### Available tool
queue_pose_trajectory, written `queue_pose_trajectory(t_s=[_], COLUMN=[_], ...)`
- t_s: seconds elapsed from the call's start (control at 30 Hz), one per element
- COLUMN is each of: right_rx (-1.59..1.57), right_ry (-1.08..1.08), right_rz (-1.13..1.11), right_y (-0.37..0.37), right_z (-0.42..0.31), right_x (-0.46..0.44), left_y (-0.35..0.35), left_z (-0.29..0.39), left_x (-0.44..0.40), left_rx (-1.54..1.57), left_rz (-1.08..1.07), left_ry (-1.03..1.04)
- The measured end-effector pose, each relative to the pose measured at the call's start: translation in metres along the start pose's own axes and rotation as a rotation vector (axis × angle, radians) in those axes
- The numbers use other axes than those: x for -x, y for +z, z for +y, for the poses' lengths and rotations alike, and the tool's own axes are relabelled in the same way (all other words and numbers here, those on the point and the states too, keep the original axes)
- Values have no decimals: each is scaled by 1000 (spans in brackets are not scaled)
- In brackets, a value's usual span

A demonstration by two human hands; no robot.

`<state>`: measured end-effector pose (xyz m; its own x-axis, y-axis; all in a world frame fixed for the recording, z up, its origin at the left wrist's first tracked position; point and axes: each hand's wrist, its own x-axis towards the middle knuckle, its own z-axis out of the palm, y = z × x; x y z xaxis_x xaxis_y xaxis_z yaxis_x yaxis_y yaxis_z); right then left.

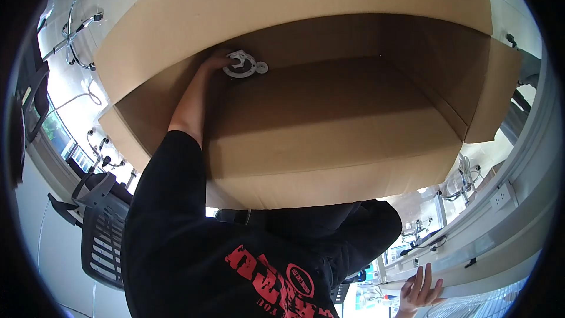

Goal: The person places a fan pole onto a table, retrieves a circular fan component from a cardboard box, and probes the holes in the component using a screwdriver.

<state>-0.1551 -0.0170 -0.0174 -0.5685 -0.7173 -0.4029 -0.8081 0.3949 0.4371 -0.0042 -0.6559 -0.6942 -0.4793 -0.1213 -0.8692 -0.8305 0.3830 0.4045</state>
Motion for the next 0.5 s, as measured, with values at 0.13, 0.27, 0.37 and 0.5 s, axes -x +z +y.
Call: queue_pose_trajectory(t_s=[0.13,0.27,0.37,0.5], right_rx=[-14,-2,-2,14], right_ry=[5,17,26,32], right_rz=[22,21,12,1], right_y=[-3,-1,-2,-3], right_z=[-2,-2,-2,-3], right_x=[-5,-3,-4,-4], left_y=[-19,0,75,104], left_z=[39,32,-45,-8], left_x=[20,-4,-92,-83], left_rx=[113,385,612,758], left_rz=[-279,-405,-311,-229], left_ry=[-7,-88,-236,-400])
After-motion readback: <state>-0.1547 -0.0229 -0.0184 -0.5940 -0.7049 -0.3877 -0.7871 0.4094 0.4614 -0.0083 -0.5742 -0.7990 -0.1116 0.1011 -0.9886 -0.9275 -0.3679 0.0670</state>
